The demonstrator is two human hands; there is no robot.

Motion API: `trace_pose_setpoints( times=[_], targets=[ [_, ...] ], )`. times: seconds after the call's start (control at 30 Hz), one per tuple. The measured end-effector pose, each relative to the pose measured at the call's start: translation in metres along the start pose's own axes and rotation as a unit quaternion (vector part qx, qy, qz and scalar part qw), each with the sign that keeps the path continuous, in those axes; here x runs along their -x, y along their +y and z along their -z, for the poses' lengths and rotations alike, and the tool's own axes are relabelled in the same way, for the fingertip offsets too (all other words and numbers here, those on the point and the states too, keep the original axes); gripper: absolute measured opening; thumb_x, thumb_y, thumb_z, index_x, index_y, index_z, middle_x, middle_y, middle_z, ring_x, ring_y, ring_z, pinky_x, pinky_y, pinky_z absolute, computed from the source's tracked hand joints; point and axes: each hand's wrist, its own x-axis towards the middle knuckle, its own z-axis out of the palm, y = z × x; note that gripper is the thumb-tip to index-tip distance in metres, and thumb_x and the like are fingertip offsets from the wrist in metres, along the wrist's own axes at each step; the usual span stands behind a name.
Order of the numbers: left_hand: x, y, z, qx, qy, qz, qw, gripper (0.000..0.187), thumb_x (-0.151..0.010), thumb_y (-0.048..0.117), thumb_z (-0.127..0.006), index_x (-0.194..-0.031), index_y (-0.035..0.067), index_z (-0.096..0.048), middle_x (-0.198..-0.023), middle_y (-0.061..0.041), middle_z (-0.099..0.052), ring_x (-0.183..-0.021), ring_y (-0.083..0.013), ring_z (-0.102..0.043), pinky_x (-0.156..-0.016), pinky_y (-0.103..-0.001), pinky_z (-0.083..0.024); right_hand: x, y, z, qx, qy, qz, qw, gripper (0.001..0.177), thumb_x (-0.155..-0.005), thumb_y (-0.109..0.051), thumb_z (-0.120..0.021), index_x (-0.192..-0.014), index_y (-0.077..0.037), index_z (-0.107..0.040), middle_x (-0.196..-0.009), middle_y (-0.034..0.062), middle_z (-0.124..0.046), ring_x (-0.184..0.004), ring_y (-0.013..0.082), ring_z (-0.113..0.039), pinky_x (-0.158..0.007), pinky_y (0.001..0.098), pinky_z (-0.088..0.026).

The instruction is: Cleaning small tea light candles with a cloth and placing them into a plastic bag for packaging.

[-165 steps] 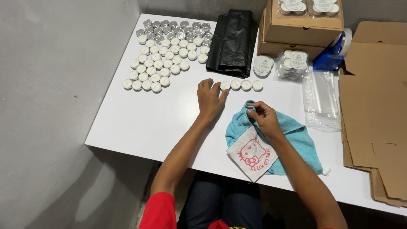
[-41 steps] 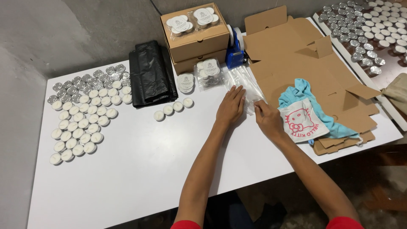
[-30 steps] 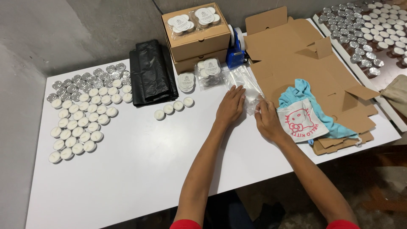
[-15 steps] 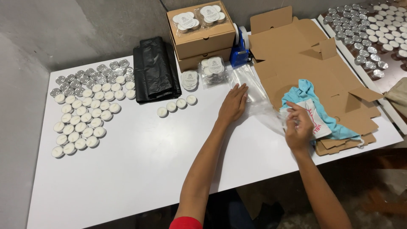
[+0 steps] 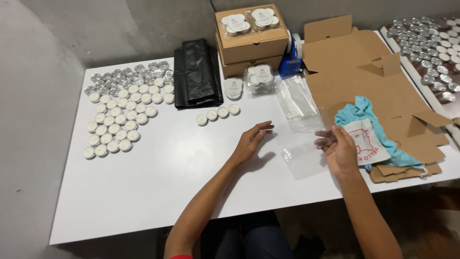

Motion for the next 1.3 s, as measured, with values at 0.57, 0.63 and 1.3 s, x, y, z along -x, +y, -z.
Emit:
trace_pose_setpoints(
  times=[0.57, 0.63, 1.3],
  targets=[
    [0.09, 0.027, 0.104, 0.235, 0.169, 0.114, 0.95, 0.036, -0.105, 0.019, -0.054, -0.135, 0.0, -0.06, -0.128, -0.026, -0.066, -0.105, -0.0363, -0.072, -0.087, -0.041, -0.063, 0.0, 0.085, -0.164, 0.235, -0.225, 0.009, 0.946, 0.025, -0.093, -0.015, -0.078, -0.111, -0.001, -0.068, -0.098, 0.0164, -0.071, -0.088, 0.0227, -0.073, -0.08, 0.032, -0.059],
    [0.094, 0.035, 0.107, 0.239, 0.177, 0.12, 0.947, 0.037, -0.103, 0.021, -0.058, -0.135, 0.001, -0.06, -0.129, -0.025, -0.066, -0.105, -0.0363, -0.072, -0.086, -0.042, -0.063, 0.0, 0.088, -0.176, 0.254, -0.236, 0.029, 0.937, 0.022, -0.093, -0.014, -0.078, -0.109, 0.0, -0.071, -0.094, 0.0158, -0.072, -0.086, 0.0216, -0.073, -0.079, 0.031, -0.059],
    [0.088, 0.029, 0.119, 0.22, 0.272, 0.163, 0.923, 0.028, -0.096, 0.018, -0.069, -0.114, -0.003, -0.07, -0.105, -0.02, -0.076, -0.073, -0.0276, -0.077, -0.053, -0.039, -0.066, -0.068, 0.088, -0.177, 0.462, -0.171, 0.257, 0.832, 0.033, -0.093, -0.017, -0.075, -0.123, -0.004, -0.068, -0.108, 0.0151, -0.069, -0.098, 0.0284, -0.067, -0.083, 0.0368, -0.057]
  ],
)
